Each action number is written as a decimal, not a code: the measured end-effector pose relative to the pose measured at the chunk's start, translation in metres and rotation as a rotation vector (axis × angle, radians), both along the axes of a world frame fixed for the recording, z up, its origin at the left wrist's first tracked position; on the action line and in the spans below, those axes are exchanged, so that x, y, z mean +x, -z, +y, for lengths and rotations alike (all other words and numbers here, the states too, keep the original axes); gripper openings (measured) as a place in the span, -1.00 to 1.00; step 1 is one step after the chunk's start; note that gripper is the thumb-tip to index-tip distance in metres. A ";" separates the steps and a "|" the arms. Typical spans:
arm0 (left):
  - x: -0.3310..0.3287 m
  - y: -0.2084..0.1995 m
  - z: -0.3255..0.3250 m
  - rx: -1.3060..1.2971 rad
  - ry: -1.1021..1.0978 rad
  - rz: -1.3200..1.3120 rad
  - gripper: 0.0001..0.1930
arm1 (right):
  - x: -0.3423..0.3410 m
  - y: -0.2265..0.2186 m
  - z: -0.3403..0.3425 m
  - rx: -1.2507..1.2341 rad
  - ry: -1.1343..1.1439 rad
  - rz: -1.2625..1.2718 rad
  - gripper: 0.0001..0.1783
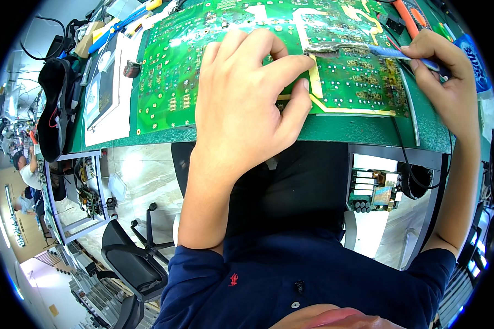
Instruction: The person uses tweezers to position a component on a large green circuit board and then applies a soldering iron to secure it. They then use a brush to clean the soldered area and continue working on other parts of the board.
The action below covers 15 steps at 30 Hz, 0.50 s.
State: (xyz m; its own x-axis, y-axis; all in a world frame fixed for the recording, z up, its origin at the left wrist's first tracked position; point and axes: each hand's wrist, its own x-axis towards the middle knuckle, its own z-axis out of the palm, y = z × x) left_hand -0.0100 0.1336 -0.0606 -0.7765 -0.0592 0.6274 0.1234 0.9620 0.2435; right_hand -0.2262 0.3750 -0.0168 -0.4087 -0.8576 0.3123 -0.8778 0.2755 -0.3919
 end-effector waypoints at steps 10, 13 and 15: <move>-0.001 0.000 0.000 0.004 0.005 -0.002 -0.77 | 0.004 -0.004 -0.002 -0.008 -0.039 -0.030 -0.79; -0.001 0.000 0.000 0.005 0.004 -0.001 -0.76 | 0.006 -0.002 -0.004 -0.027 -0.031 -0.040 -0.80; -0.001 0.000 0.000 0.004 0.007 0.001 -0.77 | 0.006 0.001 -0.004 -0.063 -0.030 -0.038 -0.80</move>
State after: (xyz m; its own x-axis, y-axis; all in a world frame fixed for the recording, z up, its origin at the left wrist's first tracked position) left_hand -0.0108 0.1332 -0.0609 -0.7760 -0.0563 0.6282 0.1307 0.9600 0.2476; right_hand -0.2199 0.3714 -0.0176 -0.3959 -0.8487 0.3507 -0.8695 0.2236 -0.4404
